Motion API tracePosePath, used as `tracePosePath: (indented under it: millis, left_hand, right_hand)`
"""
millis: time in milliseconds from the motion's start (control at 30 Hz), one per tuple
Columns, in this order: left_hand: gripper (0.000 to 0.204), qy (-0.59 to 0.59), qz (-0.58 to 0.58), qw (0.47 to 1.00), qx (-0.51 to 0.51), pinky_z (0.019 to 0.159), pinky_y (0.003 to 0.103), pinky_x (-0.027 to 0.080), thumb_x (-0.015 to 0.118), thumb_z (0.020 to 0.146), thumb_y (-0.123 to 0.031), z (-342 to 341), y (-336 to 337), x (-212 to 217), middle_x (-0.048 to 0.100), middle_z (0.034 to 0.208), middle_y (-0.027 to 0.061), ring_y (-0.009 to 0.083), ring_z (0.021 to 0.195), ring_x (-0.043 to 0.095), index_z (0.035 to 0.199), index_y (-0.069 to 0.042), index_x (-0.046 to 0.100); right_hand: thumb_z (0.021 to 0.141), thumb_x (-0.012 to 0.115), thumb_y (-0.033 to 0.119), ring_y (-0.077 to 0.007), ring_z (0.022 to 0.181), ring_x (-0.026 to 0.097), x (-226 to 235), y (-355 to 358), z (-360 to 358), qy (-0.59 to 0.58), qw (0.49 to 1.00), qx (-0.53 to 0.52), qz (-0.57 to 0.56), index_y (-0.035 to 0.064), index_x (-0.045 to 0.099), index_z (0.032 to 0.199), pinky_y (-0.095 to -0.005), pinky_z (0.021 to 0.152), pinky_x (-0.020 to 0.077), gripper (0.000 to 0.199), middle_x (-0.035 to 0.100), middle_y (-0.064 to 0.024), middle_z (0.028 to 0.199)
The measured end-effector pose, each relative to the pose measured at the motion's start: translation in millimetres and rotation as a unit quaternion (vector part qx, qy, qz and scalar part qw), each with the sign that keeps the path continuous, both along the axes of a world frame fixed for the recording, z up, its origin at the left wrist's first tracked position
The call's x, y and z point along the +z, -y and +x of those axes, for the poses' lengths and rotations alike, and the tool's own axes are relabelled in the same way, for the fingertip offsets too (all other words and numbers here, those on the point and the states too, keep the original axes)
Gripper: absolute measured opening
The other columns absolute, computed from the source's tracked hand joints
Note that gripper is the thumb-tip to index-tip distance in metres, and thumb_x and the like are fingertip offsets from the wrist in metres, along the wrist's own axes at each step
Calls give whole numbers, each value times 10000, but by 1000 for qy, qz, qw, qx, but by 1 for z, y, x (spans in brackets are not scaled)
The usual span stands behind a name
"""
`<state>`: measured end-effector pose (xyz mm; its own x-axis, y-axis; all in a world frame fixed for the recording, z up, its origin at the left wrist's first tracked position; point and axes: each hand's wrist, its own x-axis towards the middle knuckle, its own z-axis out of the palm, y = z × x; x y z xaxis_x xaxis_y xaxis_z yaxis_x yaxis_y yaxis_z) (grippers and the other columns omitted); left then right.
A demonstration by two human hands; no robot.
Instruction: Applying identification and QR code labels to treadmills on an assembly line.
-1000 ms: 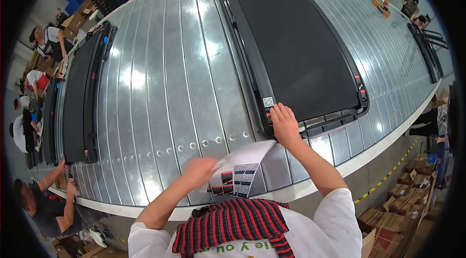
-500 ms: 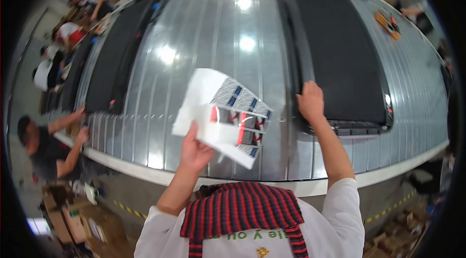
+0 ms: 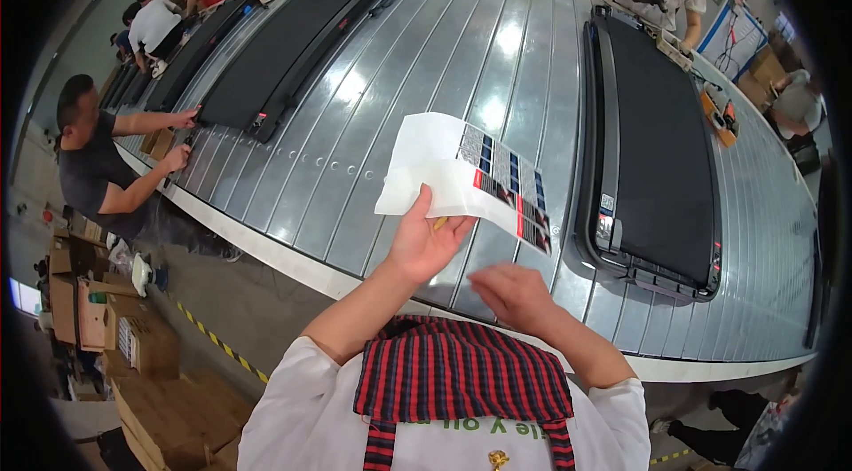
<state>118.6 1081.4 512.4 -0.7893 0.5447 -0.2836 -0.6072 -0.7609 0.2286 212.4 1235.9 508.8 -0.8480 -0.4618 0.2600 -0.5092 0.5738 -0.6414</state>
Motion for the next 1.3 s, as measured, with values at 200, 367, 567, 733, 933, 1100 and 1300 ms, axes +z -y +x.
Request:
tracePosePath:
  millis: [200,367,567,733,933,1100,1300]
  left_hand:
    - [478,-63,-16,993,-95,962,363,344,282,918,-402,10,16,0,483,1193,85,224,1107,456,1238,-60,377]
    - [499,-58,2,994,-92,952,344,349,241,924,-414,4,46,1,483,1194,85,204,1101,457,1244,-55,373]
    - [487,-30,-41,994,-94,935,334,356,233,927,-405,-17,108,4,493,1151,86,196,1084,456,1225,-47,374]
    - [472,-51,-52,994,-77,933,334,350,268,920,-405,-43,170,-5,484,1159,75,198,1065,457,1222,-61,380]
    - [437,30,-13,984,-175,835,321,392,295,913,-414,-69,253,-94,501,1159,32,179,1004,491,1203,-107,407]
    - [414,-14,-152,968,-197,771,305,417,286,923,-392,-66,277,-50,525,1077,38,171,927,505,1183,-99,418]
    - [419,-59,-185,945,-265,766,306,417,273,927,-386,-88,290,-43,516,1089,47,175,922,503,1188,-88,408]
  right_hand:
    - [723,599,67,-248,680,570,24,52,-33,-189,971,-136,-63,60,601,854,-320,575,462,131,580,-64,769]
    - [640,573,69,-228,686,537,14,90,-46,-206,964,-171,-4,101,588,857,-317,560,453,220,506,-41,734]
    - [657,604,24,-231,695,538,23,153,-66,-165,967,-189,35,72,607,814,-304,583,456,163,524,-50,736]
    - [725,618,9,-136,691,544,46,201,-73,11,959,-181,-219,28,598,817,-256,595,447,97,562,-39,760]
    - [743,594,-32,-204,701,543,165,253,-61,23,949,29,-313,-11,607,791,-275,622,437,54,575,-91,770]
    - [821,496,-3,-222,759,544,206,290,-47,-41,877,271,-395,-48,564,966,-314,768,397,166,548,-148,869]
    - [807,588,85,-206,652,499,245,312,-50,26,890,273,-363,5,592,786,-369,610,398,82,534,-72,753]
